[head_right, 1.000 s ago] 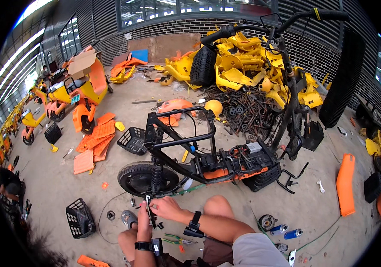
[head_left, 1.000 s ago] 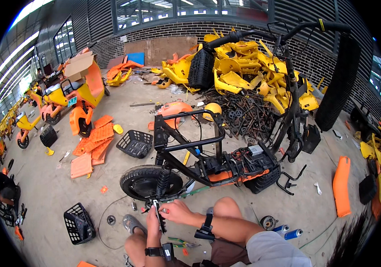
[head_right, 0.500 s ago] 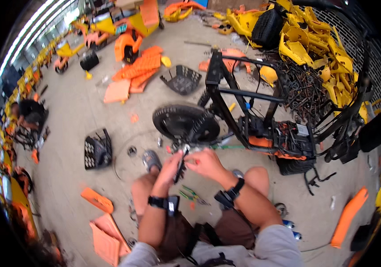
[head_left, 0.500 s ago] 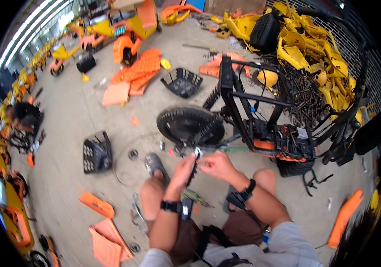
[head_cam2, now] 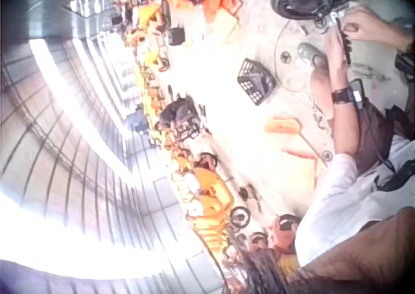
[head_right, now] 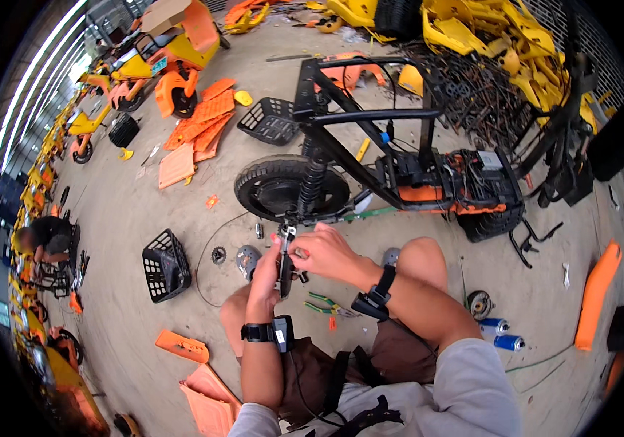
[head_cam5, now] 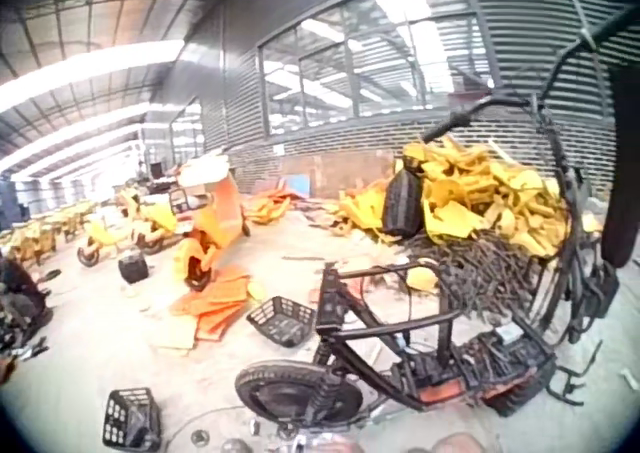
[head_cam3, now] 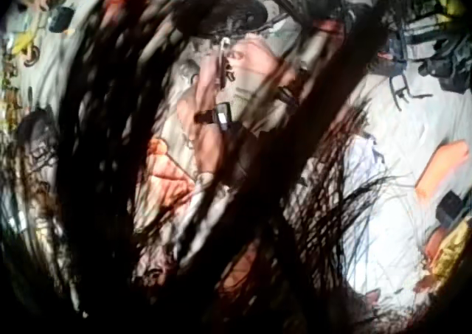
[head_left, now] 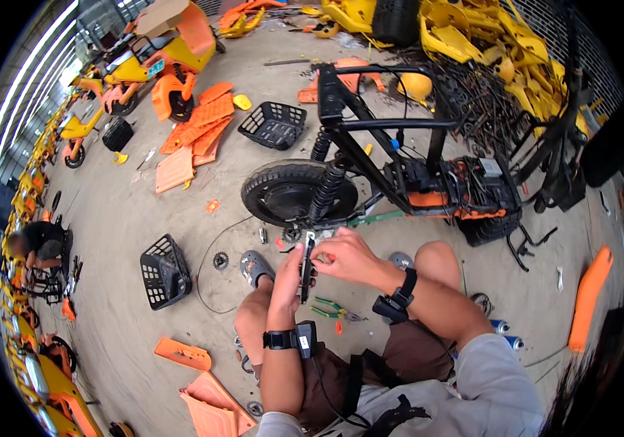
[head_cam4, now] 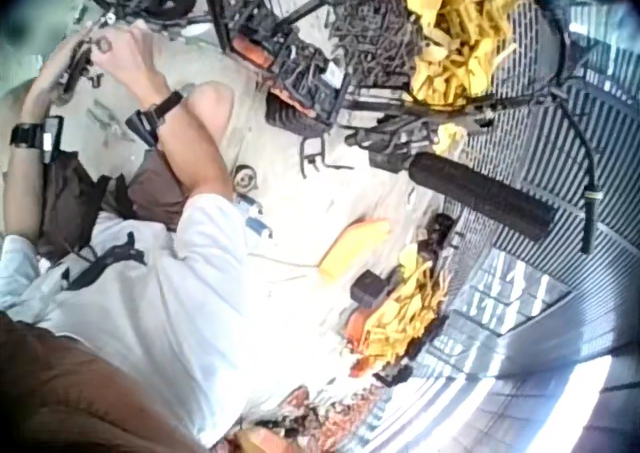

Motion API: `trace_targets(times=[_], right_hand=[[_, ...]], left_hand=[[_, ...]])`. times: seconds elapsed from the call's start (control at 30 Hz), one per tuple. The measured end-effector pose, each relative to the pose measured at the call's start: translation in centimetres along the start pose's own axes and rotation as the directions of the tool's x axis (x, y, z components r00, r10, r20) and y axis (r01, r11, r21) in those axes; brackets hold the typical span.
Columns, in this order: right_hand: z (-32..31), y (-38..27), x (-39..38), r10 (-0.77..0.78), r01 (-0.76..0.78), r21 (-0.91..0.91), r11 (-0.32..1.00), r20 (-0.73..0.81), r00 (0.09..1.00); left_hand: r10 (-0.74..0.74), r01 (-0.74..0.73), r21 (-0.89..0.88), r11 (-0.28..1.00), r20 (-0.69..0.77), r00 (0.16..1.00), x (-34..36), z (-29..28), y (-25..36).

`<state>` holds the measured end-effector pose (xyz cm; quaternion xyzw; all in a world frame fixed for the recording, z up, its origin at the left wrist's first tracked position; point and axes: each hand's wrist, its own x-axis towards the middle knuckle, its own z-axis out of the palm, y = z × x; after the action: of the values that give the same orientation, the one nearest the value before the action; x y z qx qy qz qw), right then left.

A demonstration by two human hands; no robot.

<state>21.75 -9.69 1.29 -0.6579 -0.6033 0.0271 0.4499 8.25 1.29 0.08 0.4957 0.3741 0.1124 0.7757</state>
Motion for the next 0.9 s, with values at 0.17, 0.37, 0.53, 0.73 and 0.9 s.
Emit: trace_targets(times=[0.17, 0.37, 0.53, 0.73, 0.9], right_hand=[[0.7, 0.6, -0.4, 0.183, -0.183, 0.037, 0.982, -0.003, 0.983], [2.1, 2.7, -1.5, 0.558, -0.561, 0.364, 0.744, 0.124, 0.82], [6.7, 5.0, 1.7, 0.85, -0.899, 0.36, 0.25, 0.362, 0.382], [16.9, 11.5, -2.9, 0.975, -0.741, 0.659, -0.132, 0.222, 0.023], [22.0, 13.8, -18.3, 0.87, -0.485, 0.762, -0.429, 0.205, -0.448]], left_hand=[[0.049, -0.046, 0.038, 0.998, -0.079, 0.996, 0.2, -0.2, 0.1], [0.077, -0.082, -0.027, 0.996, -0.16, 0.984, 1.2, -1.1, 0.3], [0.126, -0.158, -0.109, 0.981, -0.249, 0.96, 0.9, -1.5, 1.3], [0.075, -0.11, -0.143, 0.984, -0.229, 0.971, 0.9, -2.8, 0.5], [0.01, -0.067, -0.33, 0.942, -0.172, 0.985, -0.2, -5.4, 0.0]])
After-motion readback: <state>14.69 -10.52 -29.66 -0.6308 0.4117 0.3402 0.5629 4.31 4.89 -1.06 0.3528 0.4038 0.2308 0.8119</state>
